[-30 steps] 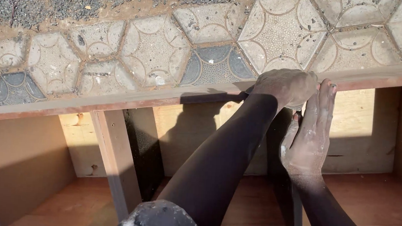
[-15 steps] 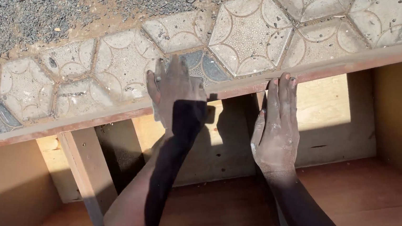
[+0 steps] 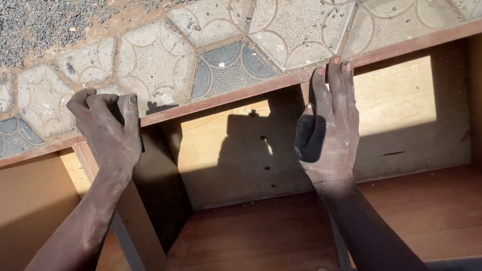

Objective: The person sands the interior surfaces of a wooden cabinet using a sanding block. They smooth the bottom shelves, vertical dividers, and the top edge of the cabinet structure.

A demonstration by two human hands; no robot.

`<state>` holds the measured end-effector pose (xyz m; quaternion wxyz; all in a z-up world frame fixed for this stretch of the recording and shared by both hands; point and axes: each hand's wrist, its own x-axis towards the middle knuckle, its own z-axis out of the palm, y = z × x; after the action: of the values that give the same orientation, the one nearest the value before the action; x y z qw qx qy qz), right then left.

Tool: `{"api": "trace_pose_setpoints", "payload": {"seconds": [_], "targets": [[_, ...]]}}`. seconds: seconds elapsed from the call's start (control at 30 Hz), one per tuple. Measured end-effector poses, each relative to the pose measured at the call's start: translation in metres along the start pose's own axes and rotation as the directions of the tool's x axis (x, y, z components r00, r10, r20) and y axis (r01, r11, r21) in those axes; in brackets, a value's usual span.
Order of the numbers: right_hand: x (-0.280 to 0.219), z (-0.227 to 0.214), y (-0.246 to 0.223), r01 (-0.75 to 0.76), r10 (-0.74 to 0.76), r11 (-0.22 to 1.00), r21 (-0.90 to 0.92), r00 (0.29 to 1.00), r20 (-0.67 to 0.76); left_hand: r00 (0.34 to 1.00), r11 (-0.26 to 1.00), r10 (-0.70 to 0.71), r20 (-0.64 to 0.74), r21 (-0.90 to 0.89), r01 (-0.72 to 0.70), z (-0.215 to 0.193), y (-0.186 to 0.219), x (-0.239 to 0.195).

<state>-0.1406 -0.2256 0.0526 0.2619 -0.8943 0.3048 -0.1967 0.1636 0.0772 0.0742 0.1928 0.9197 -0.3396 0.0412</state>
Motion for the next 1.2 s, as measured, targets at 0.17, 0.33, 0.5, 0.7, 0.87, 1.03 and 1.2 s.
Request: {"api": "trace_pose_setpoints", "payload": {"seconds": [0.17, 0.33, 0.5, 0.7, 0.87, 1.03, 1.2], "targets": [[0.011, 0.008, 0.002, 0.084, -0.098, 0.992, -0.096, 0.983, -0.157, 0.991, 0.988, -0.098, 0.093, -0.113, 0.109, 0.061, 0.106, 0.014], [0.008, 0.018, 0.010, 0.020, -0.045, 0.994, -0.106, 0.969, -0.243, 0.907, 0.944, 0.095, 0.410, -0.326, 0.049, 0.049, 0.157, 0.061], [0.001, 0.025, 0.017, -0.081, 0.077, 0.997, -0.013, 0.978, -0.193, 0.783, 0.908, -0.306, 0.541, -0.082, 0.412, 0.032, 0.056, 0.039], [0.004, 0.012, -0.009, -0.190, 0.203, 0.977, 0.100, 0.969, -0.143, 0.954, 0.887, 0.135, 0.268, -0.463, 0.005, 0.112, 0.084, 0.047], [0.013, 0.005, -0.018, -0.175, 0.209, 0.960, 0.218, 0.967, -0.146, 0.872, 0.950, 0.091, 0.481, -0.304, 0.068, 0.151, 0.202, 0.097], [0.006, 0.016, -0.012, -0.216, 0.250, 0.954, 0.208, 0.957, -0.150, 0.960, 0.967, 0.147, 0.237, -0.237, -0.090, 0.165, 0.233, 0.073], [0.034, -0.001, -0.038, -0.530, 0.702, 0.439, 0.725, 0.706, 0.092, 1.000, 0.995, 0.006, -0.018, 0.095, -0.004, 0.101, 0.223, 0.016]]}}
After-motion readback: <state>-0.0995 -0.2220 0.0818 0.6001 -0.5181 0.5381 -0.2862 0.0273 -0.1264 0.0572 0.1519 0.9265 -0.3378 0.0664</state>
